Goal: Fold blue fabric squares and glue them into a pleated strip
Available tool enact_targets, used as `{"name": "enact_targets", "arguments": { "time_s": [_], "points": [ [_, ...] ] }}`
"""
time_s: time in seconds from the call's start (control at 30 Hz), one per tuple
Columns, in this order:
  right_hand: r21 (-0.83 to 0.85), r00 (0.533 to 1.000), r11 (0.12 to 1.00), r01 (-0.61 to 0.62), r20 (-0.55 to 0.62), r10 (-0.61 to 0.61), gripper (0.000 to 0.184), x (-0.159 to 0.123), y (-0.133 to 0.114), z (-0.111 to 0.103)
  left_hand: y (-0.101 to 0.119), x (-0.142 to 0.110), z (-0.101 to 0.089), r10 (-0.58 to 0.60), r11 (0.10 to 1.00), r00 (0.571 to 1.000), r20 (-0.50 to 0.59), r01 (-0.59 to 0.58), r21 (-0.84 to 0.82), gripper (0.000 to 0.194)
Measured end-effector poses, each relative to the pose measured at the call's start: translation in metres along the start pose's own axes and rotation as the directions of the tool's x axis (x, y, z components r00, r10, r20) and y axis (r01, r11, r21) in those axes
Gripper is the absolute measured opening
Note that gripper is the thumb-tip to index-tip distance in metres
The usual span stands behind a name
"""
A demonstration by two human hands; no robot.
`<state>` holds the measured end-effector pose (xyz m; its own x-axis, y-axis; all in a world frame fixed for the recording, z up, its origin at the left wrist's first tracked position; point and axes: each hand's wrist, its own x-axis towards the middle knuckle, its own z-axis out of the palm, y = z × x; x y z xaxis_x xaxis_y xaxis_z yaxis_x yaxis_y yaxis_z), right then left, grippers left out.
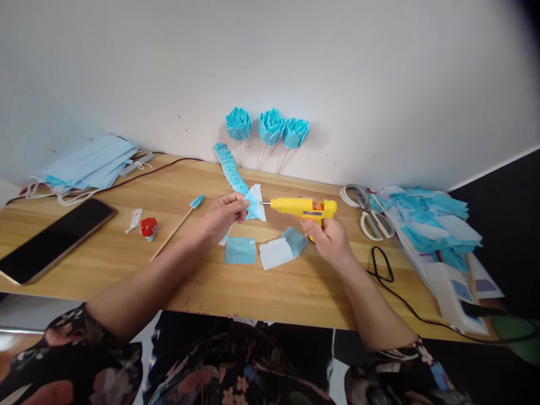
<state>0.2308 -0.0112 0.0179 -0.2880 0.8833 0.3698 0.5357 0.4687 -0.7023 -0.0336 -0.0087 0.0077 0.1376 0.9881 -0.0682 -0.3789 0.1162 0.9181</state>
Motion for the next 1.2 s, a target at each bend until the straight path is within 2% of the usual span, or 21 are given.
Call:
{"name": "enact_targets", "arguments": {
  "time_s": [0.23, 0.4, 0.53, 0.6, 0.7, 0.77, 0.83, 0.93, 1.03, 1.1, 1.17, 1.2],
  "points": [
    [-0.05, 0.995, 0.994, 0.101, 0.005, -0.101, 0.028, 0.0, -0.005, -0.002, -0.002, 0.001, -0.001, 0.005, 0.997, 0.999, 0.047, -0.001, -0.083, 0.024],
    [-0.146, 0.984, 0.973, 0.178, 0.019, -0.177, 0.031, -0.001, -0.003, -0.006, -0.003, 0.002, -0.002, 0.01, 0.991, 0.998, 0.066, -0.001, -0.136, 0.025],
    [-0.2, 0.986, 0.966, 0.161, -0.016, -0.167, 0.038, 0.002, 0.0, -0.012, -0.003, 0.002, -0.002, 0.008, 0.982, 0.999, 0.051, 0.001, -0.187, 0.025],
    [-0.151, 0.993, 0.984, 0.096, -0.048, -0.104, 0.036, 0.004, 0.002, -0.015, -0.002, 0.002, -0.002, -0.005, 0.975, 0.999, 0.041, 0.014, -0.221, 0.025],
    [-0.003, 0.994, 0.995, -0.101, -0.05, 0.101, 0.04, 0.009, 0.01, -0.02, -0.002, 0.002, -0.002, -0.036, 0.963, 0.998, 0.05, 0.048, -0.266, 0.027],
    [0.088, 0.969, 0.966, -0.245, -0.008, 0.246, 0.043, 0.013, 0.021, -0.026, -0.001, 0.002, -0.003, -0.046, 0.958, 0.997, 0.054, 0.06, -0.281, 0.028],
    [0.111, 0.933, 0.926, -0.361, 0.024, 0.36, 0.044, 0.018, 0.036, -0.034, -0.001, 0.001, -0.003, -0.043, 0.959, 0.997, 0.057, 0.057, -0.276, 0.029],
    [-0.022, 0.87, 0.87, -0.493, -0.039, 0.492, 0.045, 0.023, 0.062, -0.049, 0.0, 0.0, -0.003, -0.043, 0.969, 0.996, 0.077, 0.06, -0.24, 0.029],
    [-0.164, 0.835, 0.819, -0.55, -0.083, 0.544, 0.048, 0.025, 0.081, -0.061, 0.0, 0.0, -0.002, -0.058, 0.974, 0.995, 0.082, 0.075, -0.212, 0.028],
    [-0.293, 0.808, 0.756, -0.586, -0.144, 0.571, 0.05, 0.024, 0.085, -0.067, -0.001, -0.001, -0.001, -0.068, 0.976, 0.995, 0.073, 0.081, -0.203, 0.027],
    [-0.432, 0.801, 0.676, -0.597, -0.287, 0.525, 0.05, 0.022, 0.08, -0.07, -0.002, -0.001, -0.001, -0.066, 0.976, 0.996, 0.061, 0.077, -0.204, 0.028],
    [-0.471, 0.817, 0.668, -0.576, -0.352, 0.456, 0.05, 0.021, 0.074, -0.07, -0.003, -0.001, 0.0, -0.061, 0.976, 0.996, 0.061, 0.073, -0.205, 0.029]
  ]
}}
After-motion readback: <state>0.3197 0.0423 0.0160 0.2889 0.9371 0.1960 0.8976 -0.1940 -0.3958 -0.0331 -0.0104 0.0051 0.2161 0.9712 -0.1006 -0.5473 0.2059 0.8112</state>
